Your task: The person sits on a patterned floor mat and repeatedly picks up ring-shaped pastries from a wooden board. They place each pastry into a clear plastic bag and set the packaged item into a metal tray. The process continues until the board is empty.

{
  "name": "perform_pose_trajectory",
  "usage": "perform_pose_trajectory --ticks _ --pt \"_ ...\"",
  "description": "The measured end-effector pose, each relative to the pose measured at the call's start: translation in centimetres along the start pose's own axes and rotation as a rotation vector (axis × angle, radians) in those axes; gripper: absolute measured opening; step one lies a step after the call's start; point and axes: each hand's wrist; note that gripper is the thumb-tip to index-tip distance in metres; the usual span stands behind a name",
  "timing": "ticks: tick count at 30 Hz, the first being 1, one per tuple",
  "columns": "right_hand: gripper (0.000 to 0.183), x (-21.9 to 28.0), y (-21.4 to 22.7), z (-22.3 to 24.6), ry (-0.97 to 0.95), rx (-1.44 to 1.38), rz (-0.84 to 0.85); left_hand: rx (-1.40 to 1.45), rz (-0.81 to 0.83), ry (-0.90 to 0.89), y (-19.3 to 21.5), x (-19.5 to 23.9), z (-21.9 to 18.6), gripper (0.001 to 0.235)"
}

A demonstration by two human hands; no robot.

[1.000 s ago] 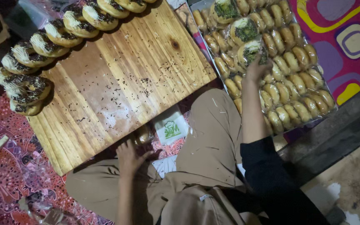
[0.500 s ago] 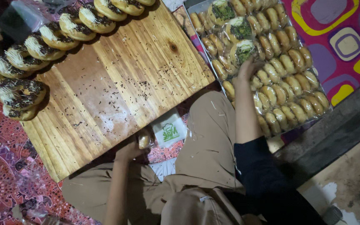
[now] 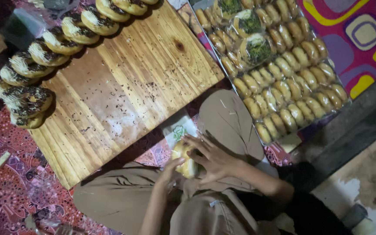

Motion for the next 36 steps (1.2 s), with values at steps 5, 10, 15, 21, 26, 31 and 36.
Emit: perform_pose_trajectory --ticks 5,10,15,21,26,31,36 --pt "0.117 0.1 5.1 -1.6 -0.453 0.013 -0.025 0.38 0.069 0.182 -9.4 -1.4 -2.8 0.068" --pt "0.136 3.0 11.9 -11.4 -0.996 0.285 -0.409 0.313 0.267 -0.364 -14.6 2.2 -6.1 0.065" --pt "0.14 1.9 12.8 -21.1 -1.143 0.659 -0.347 0.35 -0.093 -0.351 -7.6 3.3 -4.2 0.063" --pt "0.072 1.7 12.8 -15.9 -0.873 0.692 -0.441 0.383 -0.589 -0.437 3.3 6.9 1.2 0.037" --pt "0.032 -3.5 -4.6 -10.9 -0.628 -0.105 0.481 0.519 -0.549 -0.491 3.2 7.0 1.8 0.024" --pt "0.044 -10.0 -19.3 -15.8 -0.548 0.257 0.215 0.238 -0.434 -0.435 1.2 8.3 0.4 0.023" --pt "0.058 -10.7 -19.4 -18.2 -0.513 0.004 0.063 0.368 -0.562 -0.42 0.6 10.1 0.6 0.018"
Point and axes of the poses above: each hand's wrist, its own x-axis away from the middle knuckle, its own y-axis out of the back of the hand, z = x × y, and after that the axes turned 3 degrees about -z, right-handed
